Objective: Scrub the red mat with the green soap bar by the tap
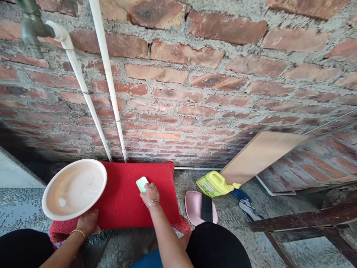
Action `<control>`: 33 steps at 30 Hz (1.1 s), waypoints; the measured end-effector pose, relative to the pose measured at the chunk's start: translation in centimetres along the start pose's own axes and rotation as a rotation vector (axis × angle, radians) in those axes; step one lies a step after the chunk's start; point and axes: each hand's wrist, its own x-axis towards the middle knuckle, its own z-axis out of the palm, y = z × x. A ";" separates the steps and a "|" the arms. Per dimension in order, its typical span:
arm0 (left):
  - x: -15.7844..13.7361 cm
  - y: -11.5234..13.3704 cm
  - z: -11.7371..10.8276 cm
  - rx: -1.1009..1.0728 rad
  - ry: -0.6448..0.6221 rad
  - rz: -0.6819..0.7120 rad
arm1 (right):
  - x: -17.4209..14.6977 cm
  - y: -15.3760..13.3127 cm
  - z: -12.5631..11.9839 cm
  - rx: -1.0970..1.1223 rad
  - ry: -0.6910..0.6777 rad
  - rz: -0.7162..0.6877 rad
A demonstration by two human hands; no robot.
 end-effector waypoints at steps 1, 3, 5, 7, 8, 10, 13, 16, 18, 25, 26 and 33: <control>0.0 0.0 0.0 -0.003 0.003 -0.006 | 0.0 1.8 -0.8 0.011 0.017 0.073; -0.1 0.0 0.0 -0.003 0.004 -0.012 | -0.2 5.2 -2.3 0.034 0.047 0.211; -0.1 0.0 0.2 -0.005 0.004 -0.015 | -0.7 8.1 -3.5 0.048 0.075 0.322; 0.0 0.0 0.4 -0.013 0.009 -0.014 | -1.2 10.1 -4.3 0.071 0.099 0.442; 0.1 -0.1 0.5 -0.018 0.017 -0.014 | -1.3 10.7 -4.5 0.088 0.110 0.501; 0.2 -0.1 0.6 -0.016 0.029 -0.009 | -1.5 10.9 -4.6 0.119 0.126 0.577; 0.1 -0.2 0.5 -0.001 0.023 0.000 | -1.2 8.6 -3.6 0.144 0.167 0.490; -0.1 -0.1 0.0 -0.008 0.014 0.003 | -0.7 3.4 -1.4 0.174 0.181 0.307; -0.3 -0.1 -0.4 -0.018 0.012 -0.001 | -0.4 -0.9 0.2 0.173 0.141 0.176; 0.1 0.0 -0.4 0.006 -0.007 -0.015 | 0.7 -11.5 3.9 0.027 -0.024 -0.201; 0.2 0.0 -0.3 0.006 -0.006 -0.015 | 1.0 -11.7 3.9 -0.003 -0.040 -0.209; 0.2 0.0 -0.6 -0.009 -0.017 -0.036 | 2.5 -4.8 0.3 -0.067 -0.009 -0.022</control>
